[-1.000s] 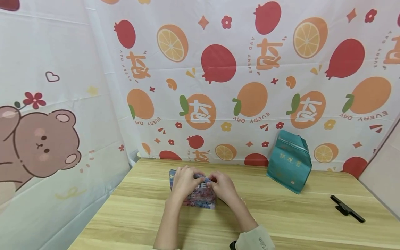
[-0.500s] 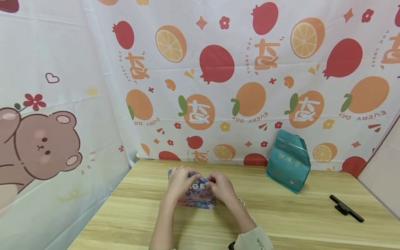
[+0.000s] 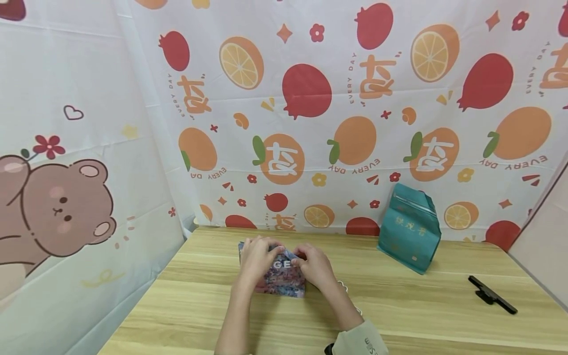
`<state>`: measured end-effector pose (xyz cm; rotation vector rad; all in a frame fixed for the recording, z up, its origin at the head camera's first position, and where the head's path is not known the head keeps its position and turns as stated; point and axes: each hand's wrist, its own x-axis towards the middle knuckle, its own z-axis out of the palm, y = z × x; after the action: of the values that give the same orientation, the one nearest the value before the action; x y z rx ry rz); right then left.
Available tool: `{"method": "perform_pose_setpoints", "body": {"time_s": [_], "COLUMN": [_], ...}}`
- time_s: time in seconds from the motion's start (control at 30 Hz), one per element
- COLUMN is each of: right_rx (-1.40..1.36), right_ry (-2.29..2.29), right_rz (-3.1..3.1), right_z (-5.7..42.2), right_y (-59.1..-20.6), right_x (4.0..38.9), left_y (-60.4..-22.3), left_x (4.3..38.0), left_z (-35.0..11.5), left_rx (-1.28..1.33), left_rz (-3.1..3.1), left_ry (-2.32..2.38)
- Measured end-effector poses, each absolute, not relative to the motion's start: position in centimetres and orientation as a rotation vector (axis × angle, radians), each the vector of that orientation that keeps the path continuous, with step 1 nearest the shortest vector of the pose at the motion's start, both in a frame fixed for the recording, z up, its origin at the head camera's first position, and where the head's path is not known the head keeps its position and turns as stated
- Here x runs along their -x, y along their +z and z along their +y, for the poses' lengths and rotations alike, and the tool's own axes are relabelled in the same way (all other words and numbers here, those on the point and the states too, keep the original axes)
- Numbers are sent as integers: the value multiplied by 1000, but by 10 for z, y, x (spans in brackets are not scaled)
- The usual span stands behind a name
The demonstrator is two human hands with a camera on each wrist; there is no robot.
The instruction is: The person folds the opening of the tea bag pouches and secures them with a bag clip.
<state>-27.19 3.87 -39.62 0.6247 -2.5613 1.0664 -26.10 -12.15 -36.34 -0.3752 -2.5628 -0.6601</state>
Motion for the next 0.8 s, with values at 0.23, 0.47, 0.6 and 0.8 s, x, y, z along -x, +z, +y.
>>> {"method": "perform_pose_setpoints", "body": {"time_s": [0.23, 0.47, 0.6, 0.8], "right_rx": [-647, -690, -695, -698], "right_ry": [1090, 1101, 1115, 1142], "right_rz": [-2559, -2581, -2583, -2571], "right_z": [40, 42, 43, 43], "right_y": [-397, -399, -399, -400], "right_x": [276, 282, 283, 283], "left_y": [-364, -361, -358, -357], "left_x": [264, 263, 262, 261], "left_z": [-120, -121, -121, -123], "left_rx": [333, 363, 381, 409], "left_rz": [-2571, -2577, -2597, -2608], "left_ry": [-582, -615, -627, -599]}}
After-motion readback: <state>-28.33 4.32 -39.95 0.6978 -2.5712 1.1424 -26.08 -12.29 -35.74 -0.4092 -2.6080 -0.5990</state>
